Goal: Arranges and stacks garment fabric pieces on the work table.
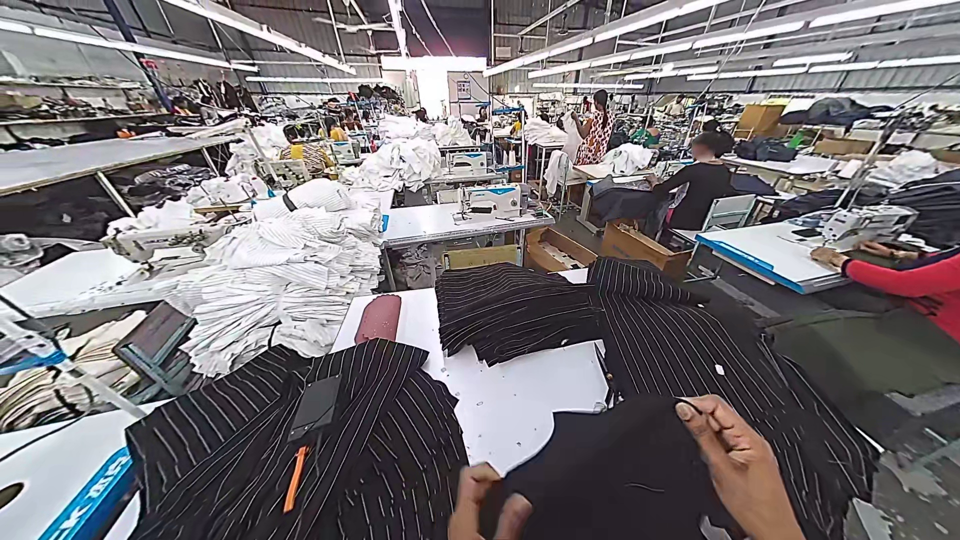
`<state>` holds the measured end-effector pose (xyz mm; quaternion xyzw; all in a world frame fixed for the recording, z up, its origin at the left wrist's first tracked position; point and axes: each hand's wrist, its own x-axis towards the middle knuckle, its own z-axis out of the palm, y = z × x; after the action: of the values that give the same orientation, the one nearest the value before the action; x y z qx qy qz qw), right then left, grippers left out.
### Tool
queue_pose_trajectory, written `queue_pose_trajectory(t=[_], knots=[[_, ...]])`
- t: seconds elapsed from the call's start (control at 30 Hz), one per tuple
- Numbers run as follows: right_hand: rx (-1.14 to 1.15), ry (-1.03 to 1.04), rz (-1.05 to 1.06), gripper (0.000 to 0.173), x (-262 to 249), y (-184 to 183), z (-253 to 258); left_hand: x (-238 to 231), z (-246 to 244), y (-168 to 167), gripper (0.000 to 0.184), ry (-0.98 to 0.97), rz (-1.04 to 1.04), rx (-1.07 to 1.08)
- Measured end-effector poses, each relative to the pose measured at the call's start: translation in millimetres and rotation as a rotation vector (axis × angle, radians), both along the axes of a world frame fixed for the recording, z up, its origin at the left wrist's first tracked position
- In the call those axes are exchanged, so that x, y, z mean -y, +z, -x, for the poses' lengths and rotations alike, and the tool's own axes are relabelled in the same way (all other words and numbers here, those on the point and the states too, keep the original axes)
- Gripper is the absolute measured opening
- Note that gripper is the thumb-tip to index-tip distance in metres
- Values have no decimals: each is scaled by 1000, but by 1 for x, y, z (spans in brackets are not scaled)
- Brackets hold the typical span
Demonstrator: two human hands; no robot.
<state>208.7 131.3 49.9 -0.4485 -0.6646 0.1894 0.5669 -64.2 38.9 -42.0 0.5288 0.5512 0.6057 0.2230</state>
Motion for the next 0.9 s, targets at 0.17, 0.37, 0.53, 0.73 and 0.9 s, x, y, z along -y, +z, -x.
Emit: queue_pose_trajectory(t=[0.17, 0.37, 0.53, 0.73, 0.9], knots=[[-5, -20, 52, 8, 6, 5, -13, -5, -16, -20, 27, -31, 278, -405], [-91, -36, 97, 8, 11, 4, -36, -1, 53, -23, 28, 78, 375, -228], [-211, -12, 94, 13, 0, 2, -39, 9, 103, 22, 24, 18, 21, 43], [-173, -75, 352, 19, -64, -48, -7, -30, 140, 4, 27, 197, 151, -188], [-24, -33, 600, 29, -154, -105, 35, -110, 183, -30, 28, 188, 428, -309]])
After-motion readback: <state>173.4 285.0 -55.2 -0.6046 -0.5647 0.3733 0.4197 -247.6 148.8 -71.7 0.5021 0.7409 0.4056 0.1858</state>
